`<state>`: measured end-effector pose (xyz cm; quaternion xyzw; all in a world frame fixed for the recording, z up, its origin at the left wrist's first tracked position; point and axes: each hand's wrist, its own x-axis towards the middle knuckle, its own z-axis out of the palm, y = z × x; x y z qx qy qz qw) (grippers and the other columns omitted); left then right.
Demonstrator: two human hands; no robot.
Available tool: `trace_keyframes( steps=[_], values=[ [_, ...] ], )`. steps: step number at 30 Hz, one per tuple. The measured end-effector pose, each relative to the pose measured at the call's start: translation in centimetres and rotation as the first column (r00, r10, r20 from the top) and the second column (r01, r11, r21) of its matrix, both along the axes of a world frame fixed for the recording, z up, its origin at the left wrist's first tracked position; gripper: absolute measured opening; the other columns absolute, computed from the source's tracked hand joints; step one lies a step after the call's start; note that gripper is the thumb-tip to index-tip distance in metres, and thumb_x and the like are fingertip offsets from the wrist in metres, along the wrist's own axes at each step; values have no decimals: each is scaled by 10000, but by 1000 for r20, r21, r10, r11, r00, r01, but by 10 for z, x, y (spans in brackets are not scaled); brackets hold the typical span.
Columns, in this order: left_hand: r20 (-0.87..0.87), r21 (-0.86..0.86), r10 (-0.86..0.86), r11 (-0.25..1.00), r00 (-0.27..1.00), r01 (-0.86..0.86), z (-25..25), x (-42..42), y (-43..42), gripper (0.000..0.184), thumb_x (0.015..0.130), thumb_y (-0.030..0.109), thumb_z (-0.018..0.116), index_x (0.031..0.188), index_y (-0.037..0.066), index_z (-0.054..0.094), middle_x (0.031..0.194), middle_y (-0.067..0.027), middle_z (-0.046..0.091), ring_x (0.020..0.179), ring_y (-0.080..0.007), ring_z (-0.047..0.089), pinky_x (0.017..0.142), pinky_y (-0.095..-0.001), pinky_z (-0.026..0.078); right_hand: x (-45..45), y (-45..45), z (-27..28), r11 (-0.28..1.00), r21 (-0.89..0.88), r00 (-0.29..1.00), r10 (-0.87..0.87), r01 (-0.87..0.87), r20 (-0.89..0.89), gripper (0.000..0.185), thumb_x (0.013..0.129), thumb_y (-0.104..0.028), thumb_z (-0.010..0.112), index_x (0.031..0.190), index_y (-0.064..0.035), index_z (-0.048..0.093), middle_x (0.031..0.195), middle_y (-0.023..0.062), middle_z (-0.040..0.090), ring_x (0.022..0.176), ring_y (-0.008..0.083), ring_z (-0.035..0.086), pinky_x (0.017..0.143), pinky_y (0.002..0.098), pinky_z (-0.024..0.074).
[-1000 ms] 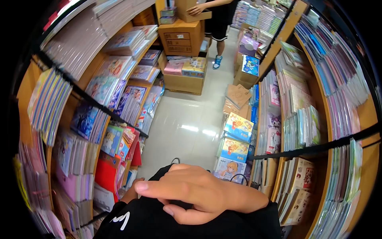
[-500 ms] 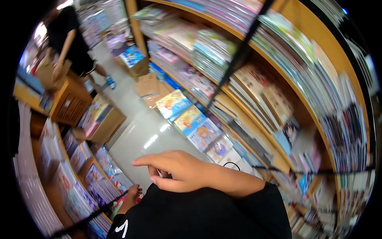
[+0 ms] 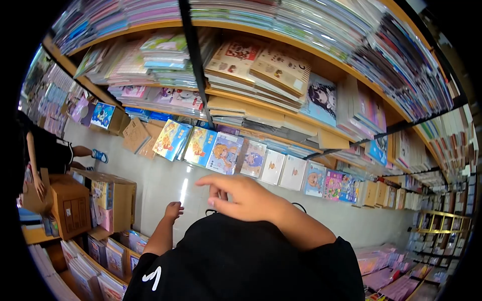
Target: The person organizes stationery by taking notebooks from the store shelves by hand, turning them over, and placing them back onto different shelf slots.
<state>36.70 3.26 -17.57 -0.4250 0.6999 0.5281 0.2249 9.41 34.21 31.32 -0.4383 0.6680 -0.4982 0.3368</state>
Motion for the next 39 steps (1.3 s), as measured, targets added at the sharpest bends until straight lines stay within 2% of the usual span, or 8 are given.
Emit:
trace_keyframes(
  steps=[8, 16, 20, 26, 28, 31, 32, 39],
  values=[
    [-259, 132, -85, 984, 962, 122, 142, -168, 123, 371, 926, 221, 632, 1150, -73, 605, 973, -133, 675, 901, -200, 654, 766, -339, 551, -124, 78, -77, 864, 41, 854, -502, 502, 133, 316, 895, -94, 606, 1205, -35, 589, 856, 5, 638, 751, 68, 563, 663, 241, 468],
    [-757, -301, -194, 951, 624, -70, 281, -375, 144, 366, 947, 215, 627, 1223, -19, 578, 1118, -120, 658, 1031, -207, 622, 880, -328, 493, -248, 147, -137, 520, 63, 495, -839, 852, 226, 223, 900, -169, 625, 1062, -21, 583, 881, 36, 622, 750, 81, 567, 604, 221, 445],
    [-713, -641, -531, 758, 458, -120, 361, -468, 159, 506, 920, 273, 649, 1296, -35, 510, 1275, -211, 557, 1214, -343, 513, 1008, -425, 414, -302, 143, -157, 379, 85, 380, -925, 921, 2, 691, 833, -493, 715, 1196, 67, 537, 1020, 141, 650, 863, 210, 632, 768, 336, 518],
    [-624, -720, -587, 688, 516, -87, 352, -554, 182, 698, 870, 377, 677, 1375, -37, 430, 1205, -250, 538, 1128, -412, 518, 964, -475, 427, -346, 115, -163, 413, 376, 421, -905, 830, 64, 863, 746, -663, 703, 1205, 56, 571, 1109, 144, 609, 939, 186, 578, 757, 293, 475],
    [-597, -725, -574, 685, 561, -71, 355, -555, 191, 756, 859, 413, 684, 1377, -61, 403, 1160, -260, 526, 1094, -411, 523, 938, -485, 437, -344, 112, -160, 340, 336, 343, -938, 878, 52, 927, 735, -654, 713, 1189, 142, 573, 1053, 225, 665, 1082, 275, 609, 900, 342, 482],
    [-612, -739, -631, 671, 478, -60, 356, -548, 207, 796, 852, 421, 694, 1373, -90, 376, 1122, -281, 511, 1021, -432, 525, 914, -493, 442, -345, 119, -149, 310, 377, 239, -945, 873, 224, 851, 777, -667, 645, 1297, 2, 576, 1214, 187, 620, 1091, 283, 597, 890, 379, 481],
    [-616, -722, -621, 691, 485, -32, 359, -544, 215, 796, 855, 412, 691, 1384, -89, 370, 1121, -279, 510, 1031, -429, 519, 918, -492, 438, -346, 127, -145, 409, 382, 259, -885, 828, 386, 826, 811, -655, 619, 1445, -154, 453, 1452, 114, 456, 1315, 270, 419, 982, 477, 411],
    [-646, -680, -609, 733, 460, 16, 356, -537, 206, 712, 903, 365, 652, 1413, -52, 382, 1283, -264, 520, 1162, -403, 484, 1013, -480, 387, -341, 127, -134, 432, 414, 281, -883, 801, 377, 807, 870, -667, 543, 1493, -178, 388, 1514, 99, 395, 1381, 266, 344, 1028, 485, 364]
  ],
)
